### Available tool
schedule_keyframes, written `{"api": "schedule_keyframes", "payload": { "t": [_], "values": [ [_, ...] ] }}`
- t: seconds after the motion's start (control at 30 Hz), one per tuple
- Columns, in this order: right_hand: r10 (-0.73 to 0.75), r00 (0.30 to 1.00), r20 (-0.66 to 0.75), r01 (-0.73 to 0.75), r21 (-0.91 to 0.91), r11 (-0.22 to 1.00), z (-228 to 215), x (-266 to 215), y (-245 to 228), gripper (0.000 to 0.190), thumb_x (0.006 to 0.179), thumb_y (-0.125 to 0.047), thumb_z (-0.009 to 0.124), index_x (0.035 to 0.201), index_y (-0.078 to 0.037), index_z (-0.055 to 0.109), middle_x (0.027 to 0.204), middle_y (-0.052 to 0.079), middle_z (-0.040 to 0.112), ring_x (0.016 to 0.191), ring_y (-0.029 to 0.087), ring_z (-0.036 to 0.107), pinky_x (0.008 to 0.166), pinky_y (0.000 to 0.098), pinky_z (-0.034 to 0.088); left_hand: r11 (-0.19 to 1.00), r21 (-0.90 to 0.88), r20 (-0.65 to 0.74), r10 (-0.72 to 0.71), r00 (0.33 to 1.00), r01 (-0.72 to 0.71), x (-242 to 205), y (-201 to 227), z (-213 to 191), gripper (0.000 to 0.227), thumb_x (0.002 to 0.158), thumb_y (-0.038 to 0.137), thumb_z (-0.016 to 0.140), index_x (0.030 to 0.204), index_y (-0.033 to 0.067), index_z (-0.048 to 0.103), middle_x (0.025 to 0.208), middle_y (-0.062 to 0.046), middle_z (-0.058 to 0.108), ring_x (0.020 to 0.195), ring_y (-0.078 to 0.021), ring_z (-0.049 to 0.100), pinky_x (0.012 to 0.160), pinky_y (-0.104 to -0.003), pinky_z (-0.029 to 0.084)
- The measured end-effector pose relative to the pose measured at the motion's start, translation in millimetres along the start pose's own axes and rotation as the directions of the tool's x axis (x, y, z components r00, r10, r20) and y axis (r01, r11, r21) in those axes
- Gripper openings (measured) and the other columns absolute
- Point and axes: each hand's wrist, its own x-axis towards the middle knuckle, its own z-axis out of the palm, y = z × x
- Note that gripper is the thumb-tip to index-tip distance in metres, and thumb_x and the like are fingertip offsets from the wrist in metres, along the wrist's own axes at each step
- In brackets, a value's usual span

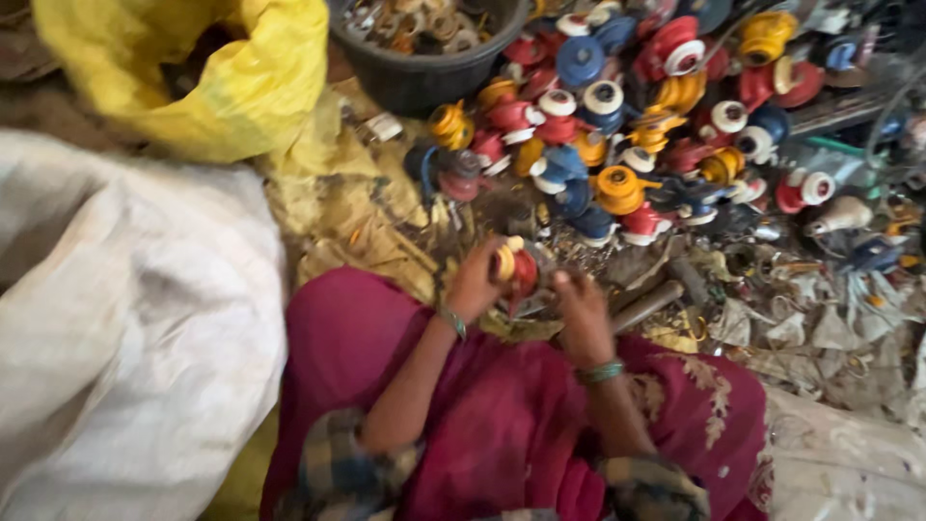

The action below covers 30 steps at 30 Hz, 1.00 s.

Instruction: The person sits on the floor and uses a hammer to strike a red mechanical part placed on a metal anvil. They repeatedly hit the part to adjust or separate its components while surrounded by a pile of similar colorful parts.

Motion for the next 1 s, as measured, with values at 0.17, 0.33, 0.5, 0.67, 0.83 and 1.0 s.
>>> {"api": "schedule_keyframes", "payload": {
  "t": [0.17,0.33,0.5,0.67,0.83,1.0],
  "values": [
    [-0.352,0.900,-0.257,0.251,-0.356,0.900,-102,29,82,0.035,0.095,-0.020,0.075,0.118,0.003,0.062,0.106,0.008,0.068,0.092,0.017,0.064,0.080,0.0315,0.054,0.982,0.129,-0.014,-0.138,0.990,0.139,3,3,-24,0.077,0.065,0.029,0.090,0.132,0.0124,0.056,0.123,-0.017,0.069,0.112,-0.0392,0.067,0.092,-0.046,0.054],
    [0.112,0.866,-0.488,-0.063,0.114,0.991,-155,37,149,0.024,0.091,-0.012,0.076,0.109,0.000,0.066,0.099,0.008,0.068,0.084,0.019,0.063,0.072,0.0342,0.052,0.874,0.444,0.120,-0.277,0.954,0.198,12,-21,-36,0.058,0.072,0.036,0.092,0.117,0.0113,0.064,0.106,-0.015,0.073,0.102,-0.0363,0.070,0.089,-0.047,0.056],
    [0.349,0.807,-0.477,-0.155,0.399,0.904,-155,63,155,0.026,0.090,-0.012,0.075,0.108,0.004,0.066,0.099,0.011,0.072,0.084,0.025,0.069,0.073,0.0386,0.059,0.954,0.202,0.054,-0.238,0.970,0.222,9,-31,-48,0.059,0.063,0.023,0.089,0.117,0.0086,0.068,0.104,-0.014,0.075,0.099,-0.0350,0.073,0.086,-0.044,0.057],
    [-0.077,0.932,-0.354,-0.101,-0.459,0.883,-168,54,150,0.037,0.086,-0.003,0.064,0.123,-0.005,0.069,0.105,0.011,0.070,0.091,0.024,0.068,0.077,0.0402,0.058,0.990,0.060,0.043,-0.131,0.990,0.128,15,-21,-43,0.069,0.063,0.018,0.088,0.125,0.0049,0.062,0.114,-0.018,0.071,0.106,-0.0371,0.070,0.091,-0.043,0.055],
    [0.240,0.888,-0.392,-0.070,0.400,0.914,-172,80,139,0.018,0.094,-0.016,0.070,0.108,-0.011,0.061,0.099,0.006,0.064,0.088,0.022,0.062,0.078,0.0390,0.057,0.970,0.244,0.089,-0.024,0.996,0.002,20,-27,-38,0.077,0.056,0.007,0.089,0.122,-0.0025,0.052,0.112,-0.030,0.062,0.106,-0.0483,0.062,0.091,-0.049,0.051],
    [0.152,0.922,-0.357,0.037,0.471,0.882,-184,91,131,0.018,0.095,-0.021,0.069,0.103,-0.008,0.060,0.091,0.008,0.063,0.078,0.022,0.062,0.070,0.0383,0.056,0.965,0.249,0.066,-0.105,0.992,0.086,17,-25,-25,0.062,0.066,-0.004,0.073,0.123,0.0002,0.049,0.107,-0.031,0.065,0.104,-0.0535,0.061,0.085,-0.055,0.050]
  ]
}}
